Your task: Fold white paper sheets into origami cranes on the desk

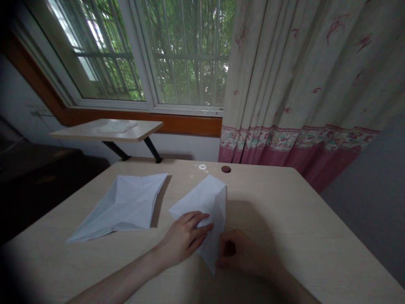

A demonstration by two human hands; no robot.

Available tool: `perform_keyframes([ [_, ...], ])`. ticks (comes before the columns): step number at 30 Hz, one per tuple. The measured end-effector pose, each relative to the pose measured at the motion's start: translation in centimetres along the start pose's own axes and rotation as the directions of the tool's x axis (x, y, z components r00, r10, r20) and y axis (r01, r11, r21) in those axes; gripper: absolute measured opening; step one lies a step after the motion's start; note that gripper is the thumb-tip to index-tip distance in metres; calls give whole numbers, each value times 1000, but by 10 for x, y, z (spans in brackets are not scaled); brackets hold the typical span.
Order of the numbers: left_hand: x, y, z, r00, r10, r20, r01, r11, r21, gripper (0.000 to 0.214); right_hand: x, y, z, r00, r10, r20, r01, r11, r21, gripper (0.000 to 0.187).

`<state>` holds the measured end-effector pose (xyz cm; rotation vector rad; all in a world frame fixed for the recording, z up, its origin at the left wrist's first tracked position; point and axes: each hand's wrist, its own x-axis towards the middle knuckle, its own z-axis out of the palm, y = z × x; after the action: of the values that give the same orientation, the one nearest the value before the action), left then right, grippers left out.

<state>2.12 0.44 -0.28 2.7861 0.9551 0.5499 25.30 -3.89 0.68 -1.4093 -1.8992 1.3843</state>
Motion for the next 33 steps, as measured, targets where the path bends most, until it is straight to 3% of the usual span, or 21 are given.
perform_keyframes([
  [5, -3, -1, 2, 999, 9, -49, -6, 999, 52, 26, 5, 4, 1, 989, -122, -85, 120, 992, -34, 16],
  [9, -5, -5, 4, 996, 12, -85, -7, 999, 53, 24, 7, 7, 0, 955, -240, -175, 182, 938, -295, 18],
  [15, -6, -5, 5, 998, -13, -65, 15, 999, 39, 27, 9, 14, 0, 827, -511, -235, 302, 755, -582, 20],
  [18, -5, -4, 4, 999, -24, -40, 25, 999, 27, 35, 8, 18, 0, 763, -601, -240, 338, 686, -644, 19],
  [22, -5, -4, 4, 999, -10, -40, 11, 999, 31, 38, 7, 24, -3, 707, -678, -201, 375, 600, -707, 33],
  [27, -7, -6, 9, 990, 66, -126, -63, 998, 29, 29, 12, 32, -3, 671, -725, -155, 293, 452, -843, 48],
  [33, -8, -6, 13, 975, 63, -213, -68, 997, -19, 28, 19, 33, 5, 627, -746, -224, 112, 371, -922, 55],
])
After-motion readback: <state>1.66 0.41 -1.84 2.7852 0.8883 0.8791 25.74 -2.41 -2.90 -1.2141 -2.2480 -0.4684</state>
